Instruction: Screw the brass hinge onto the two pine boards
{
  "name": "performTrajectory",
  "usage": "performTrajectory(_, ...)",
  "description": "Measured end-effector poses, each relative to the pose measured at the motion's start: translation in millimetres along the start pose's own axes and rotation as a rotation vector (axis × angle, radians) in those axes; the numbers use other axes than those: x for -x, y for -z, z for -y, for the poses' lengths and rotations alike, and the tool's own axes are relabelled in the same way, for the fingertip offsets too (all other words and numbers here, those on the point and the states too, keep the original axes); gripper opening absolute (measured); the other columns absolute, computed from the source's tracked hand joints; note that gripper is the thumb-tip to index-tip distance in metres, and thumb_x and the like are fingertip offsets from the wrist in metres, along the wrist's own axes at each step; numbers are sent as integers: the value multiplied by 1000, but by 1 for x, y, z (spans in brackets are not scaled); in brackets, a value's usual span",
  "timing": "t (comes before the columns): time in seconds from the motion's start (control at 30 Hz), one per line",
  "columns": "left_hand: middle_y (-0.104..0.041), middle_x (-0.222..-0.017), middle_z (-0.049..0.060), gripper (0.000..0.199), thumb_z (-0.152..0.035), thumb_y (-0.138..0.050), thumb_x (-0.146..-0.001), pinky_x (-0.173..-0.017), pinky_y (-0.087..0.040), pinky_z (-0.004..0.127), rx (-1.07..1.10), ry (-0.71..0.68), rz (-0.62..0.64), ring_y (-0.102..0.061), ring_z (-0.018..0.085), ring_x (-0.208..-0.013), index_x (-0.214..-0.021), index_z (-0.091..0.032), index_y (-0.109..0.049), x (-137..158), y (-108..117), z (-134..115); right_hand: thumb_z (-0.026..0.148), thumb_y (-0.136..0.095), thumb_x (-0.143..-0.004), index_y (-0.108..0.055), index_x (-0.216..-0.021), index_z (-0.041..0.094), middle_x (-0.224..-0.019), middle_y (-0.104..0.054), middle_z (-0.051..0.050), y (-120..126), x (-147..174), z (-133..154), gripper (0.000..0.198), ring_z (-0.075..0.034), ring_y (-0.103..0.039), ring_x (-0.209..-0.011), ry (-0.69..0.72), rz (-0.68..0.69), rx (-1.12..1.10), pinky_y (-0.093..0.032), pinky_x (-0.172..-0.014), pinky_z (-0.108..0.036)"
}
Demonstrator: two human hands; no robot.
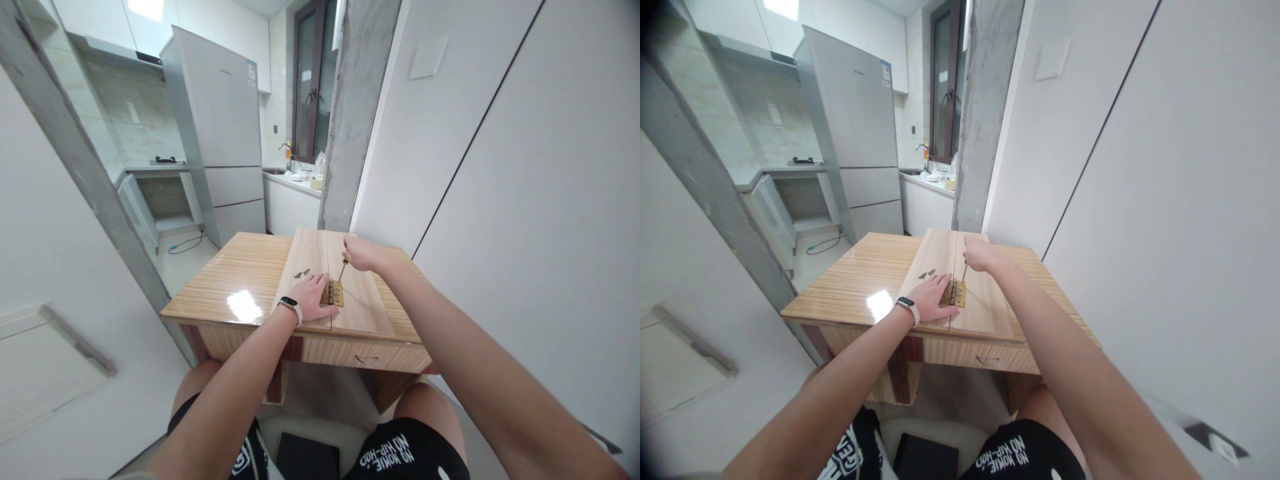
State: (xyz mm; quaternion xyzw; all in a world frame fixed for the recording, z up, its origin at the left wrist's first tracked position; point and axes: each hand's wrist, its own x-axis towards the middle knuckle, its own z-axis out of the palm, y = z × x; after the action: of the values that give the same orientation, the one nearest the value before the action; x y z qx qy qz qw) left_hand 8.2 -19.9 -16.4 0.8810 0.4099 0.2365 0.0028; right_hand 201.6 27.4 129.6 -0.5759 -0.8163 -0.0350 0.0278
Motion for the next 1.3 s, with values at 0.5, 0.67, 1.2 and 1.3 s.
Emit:
performTrajectory(0.5, -49, -147, 20, 102, -77, -57, -78, -115, -34, 49, 13, 12, 4, -46, 36, -135, -152, -12, -32, -2, -4, 2, 31, -51, -97, -74, -107, 9, -114, -73, -22, 18, 7, 15, 33, -27, -70, -102, -78, -38, 76, -48, -81, -30)
performTrajectory(0.67, -49, -147, 21, 104, -79, -56, -77, -115, -35, 48, 21, 16, 5, -46, 36, -136, -152, -11, -32, -2, -4, 3, 35, -52, -97, -72, -108, 11, -112, -73, -21, 11, 3, 11, 33, -27, -70, -99, -155, -43, 64, -47, -77, -30)
performTrajectory(1.2, -49, -147, 21, 106, -80, -56, -76, -115, -35, 48, 27, 22, -5, -47, 36, -135, -152, -10, -31, -1, -6, 5, 21, -54, -94, -71, -104, 17, -110, -75, -13, 21, 8, 11, 21, -24, -67, -100, 125, 11, 112, -45, -80, -29)
performTrajectory(1.3, -48, -148, 22, 107, -80, -56, -76, -116, -34, 48, 31, 17, -2, -46, 36, -136, -152, -9, -31, -2, -6, 5, 21, -55, -91, -74, -101, 14, -105, -76, -16, 15, 6, 13, 23, -25, -70, -95, -22, 2, 79, -47, -77, -30)
